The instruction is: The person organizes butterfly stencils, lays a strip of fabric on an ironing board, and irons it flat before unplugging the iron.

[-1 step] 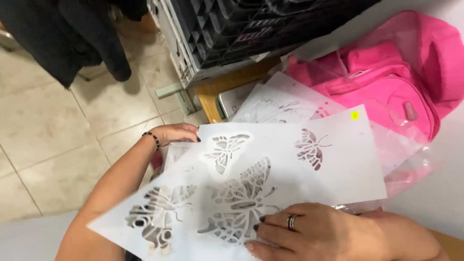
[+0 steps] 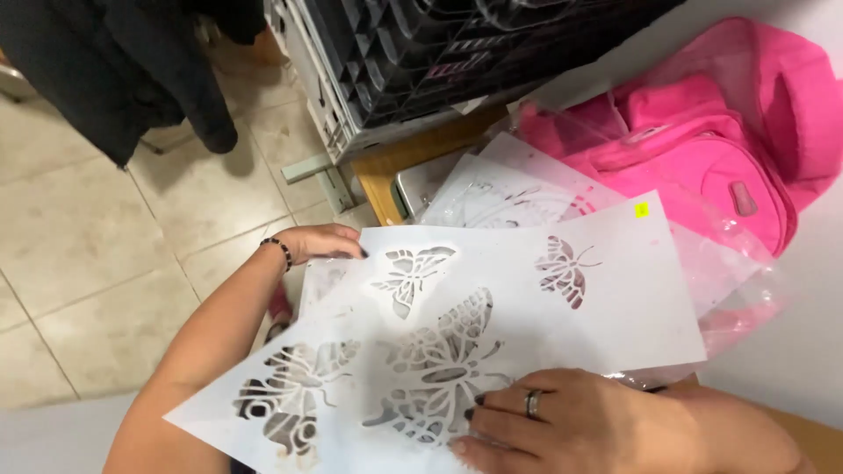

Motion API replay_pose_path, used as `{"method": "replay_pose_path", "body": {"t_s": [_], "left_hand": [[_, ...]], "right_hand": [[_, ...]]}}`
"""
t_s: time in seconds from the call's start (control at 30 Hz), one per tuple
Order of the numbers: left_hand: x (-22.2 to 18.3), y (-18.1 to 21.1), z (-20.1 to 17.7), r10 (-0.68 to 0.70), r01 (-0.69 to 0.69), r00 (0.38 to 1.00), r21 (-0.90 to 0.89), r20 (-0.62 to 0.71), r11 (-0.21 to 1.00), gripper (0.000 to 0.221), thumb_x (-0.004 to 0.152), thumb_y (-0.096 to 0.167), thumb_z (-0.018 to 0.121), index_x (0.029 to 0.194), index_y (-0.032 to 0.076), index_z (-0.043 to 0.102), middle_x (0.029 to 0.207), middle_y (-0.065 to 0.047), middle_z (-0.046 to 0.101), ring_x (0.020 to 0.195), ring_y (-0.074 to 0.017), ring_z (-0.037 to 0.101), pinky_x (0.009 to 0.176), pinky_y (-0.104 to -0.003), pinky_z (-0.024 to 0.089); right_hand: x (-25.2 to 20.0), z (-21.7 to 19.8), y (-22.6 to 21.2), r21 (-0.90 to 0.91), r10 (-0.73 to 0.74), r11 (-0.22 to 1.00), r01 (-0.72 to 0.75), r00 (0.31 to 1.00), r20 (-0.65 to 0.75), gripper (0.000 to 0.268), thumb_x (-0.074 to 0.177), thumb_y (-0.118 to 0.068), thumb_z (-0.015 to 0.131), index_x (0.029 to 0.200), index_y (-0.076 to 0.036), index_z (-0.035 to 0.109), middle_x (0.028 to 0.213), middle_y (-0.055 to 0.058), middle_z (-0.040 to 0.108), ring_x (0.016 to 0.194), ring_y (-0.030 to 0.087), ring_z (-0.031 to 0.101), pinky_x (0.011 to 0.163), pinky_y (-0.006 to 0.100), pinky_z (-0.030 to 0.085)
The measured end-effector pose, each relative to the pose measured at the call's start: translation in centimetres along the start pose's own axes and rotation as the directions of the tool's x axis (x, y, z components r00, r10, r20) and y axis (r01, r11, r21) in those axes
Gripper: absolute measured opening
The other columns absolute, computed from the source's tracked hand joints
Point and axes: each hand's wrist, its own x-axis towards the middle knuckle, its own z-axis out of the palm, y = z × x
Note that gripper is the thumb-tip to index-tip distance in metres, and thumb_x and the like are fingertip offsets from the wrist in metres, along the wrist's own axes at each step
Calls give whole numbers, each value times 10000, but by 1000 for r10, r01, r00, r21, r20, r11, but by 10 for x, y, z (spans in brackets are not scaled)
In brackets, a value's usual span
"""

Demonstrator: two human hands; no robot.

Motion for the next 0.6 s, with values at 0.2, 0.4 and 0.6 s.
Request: {"method": "replay_pose_path", "body": {"t_s": [0.2, 0.4, 0.6], "left_hand": [[-37, 52, 16, -183, 123, 967, 306, 175, 944, 966, 805, 597, 596, 1581, 80, 346, 1672, -82, 359, 1558, -250, 289, 1296, -356, 197], [-65, -62, -30, 183, -105, 921, -232, 345, 967, 421, 877, 6, 751, 1281, 81, 656, 1154, -94, 756, 1001, -187, 731, 889, -337, 625], [-183, -200, -76, 135, -113, 991, -487, 10, 866, 481, 850, 106, 801, 1302, 118, 637, 1160, -77, 751, 997, -197, 732, 874, -354, 625]], "right_hand": [[20, -7, -32, 16, 127, 992, -127, 977, -170, 344, 1112, -93, 372, 1296, 7, 646, 1210, 157, 689, 1082, 329, 674, 918, 422, 538], [72, 0, -53, -194, 50, 976, -103, 965, -257, 387, 1121, -90, 347, 1381, -61, 633, 1326, 82, 692, 1161, 250, 710, 936, 326, 581], [201, -14, -40, 342, -125, 914, 218, 953, -274, 342, 1156, -78, 319, 1268, 103, 587, 1321, 243, 642, 1292, 359, 614, 1110, 424, 470]]}}
